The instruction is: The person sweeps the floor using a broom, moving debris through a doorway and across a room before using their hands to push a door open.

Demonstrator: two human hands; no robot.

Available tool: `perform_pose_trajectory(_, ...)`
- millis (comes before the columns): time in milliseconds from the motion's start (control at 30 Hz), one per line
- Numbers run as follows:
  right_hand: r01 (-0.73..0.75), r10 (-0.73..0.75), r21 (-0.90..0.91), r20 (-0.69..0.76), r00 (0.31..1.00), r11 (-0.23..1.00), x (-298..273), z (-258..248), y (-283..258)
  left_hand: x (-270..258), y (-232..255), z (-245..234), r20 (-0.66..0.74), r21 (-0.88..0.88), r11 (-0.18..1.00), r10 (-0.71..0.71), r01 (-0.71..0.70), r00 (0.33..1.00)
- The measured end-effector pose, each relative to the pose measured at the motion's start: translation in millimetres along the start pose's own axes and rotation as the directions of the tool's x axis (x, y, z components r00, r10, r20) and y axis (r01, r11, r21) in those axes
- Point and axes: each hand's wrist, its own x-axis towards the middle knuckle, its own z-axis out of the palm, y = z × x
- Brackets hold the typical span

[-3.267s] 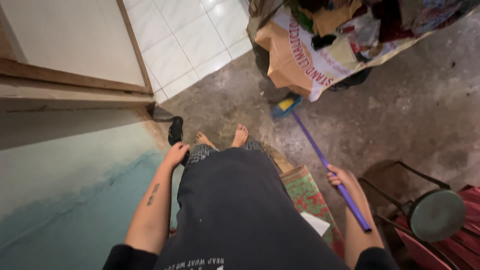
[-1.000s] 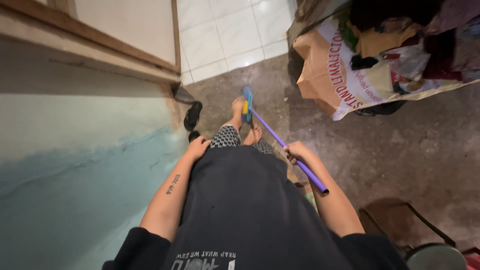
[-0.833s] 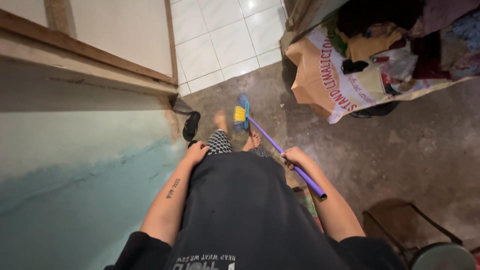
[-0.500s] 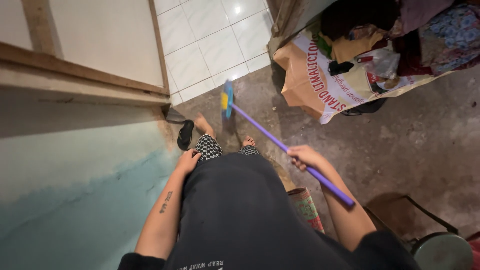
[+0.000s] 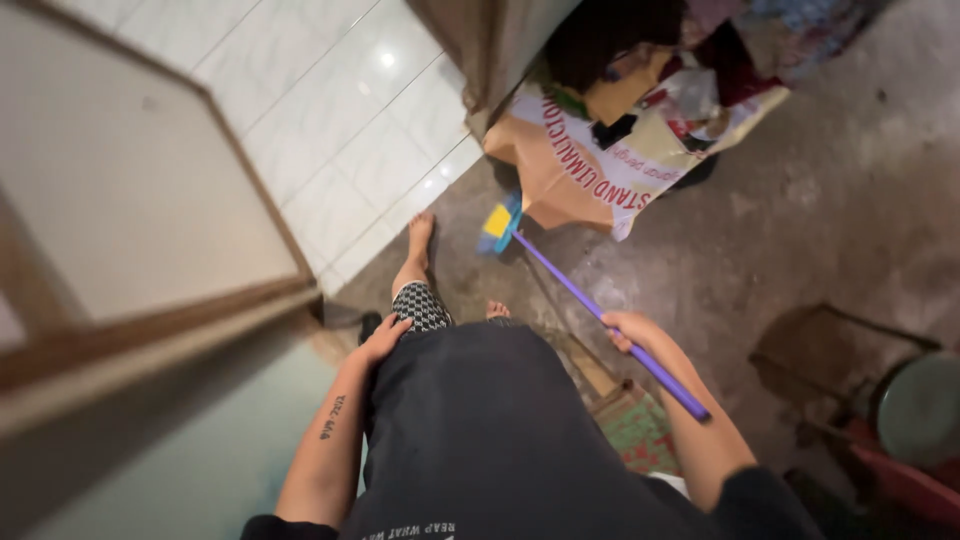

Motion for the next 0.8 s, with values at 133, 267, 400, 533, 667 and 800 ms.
perform_pose_trajectory(133, 0.031, -0.026, 0.038, -0.117, 0.993, 0.999, -36, 13, 10, 57, 62, -60, 0.127, 0.286, 0.956, 0.031, -0.067, 0.991)
perform_pose_trajectory(267, 0.035, -0.013, 0.198, -0.112, 0.994, 0.979, -95, 66, 11, 108, 122, -137, 0.223, 0.501, 0.858, -0.003, -0.112, 0.975)
perform_pose_trajectory(400, 0.127, -0.107, 0.312, -0.080, 0.991, 0.942, -152, 128, -26, 136, 187, -200, 0.185, 0.772, 0.613, 0.034, -0.167, 0.982)
perform_pose_trajectory(533, 0.403, -0.362, 0.588, -0.192, 0.912, 0.701, -168, 184, -50, 118, 277, -214, 0.390, 0.692, 0.455, 0.418, -0.561, 0.820)
perform_pose_trajectory(667, 0.621, -0.464, 0.468, -0.414, 0.783, 0.629, -157, 248, -83, 20, 382, -157, 0.692, 0.264, 0.289, 0.608, -0.920, 0.389)
perform_pose_trajectory(800, 0.635, -0.329, 0.687, -0.544, 0.772, 0.353, -118, 317, -91, -107, 444, -116, 0.782, -0.286, 0.072, 0.594, -0.956, -0.189)
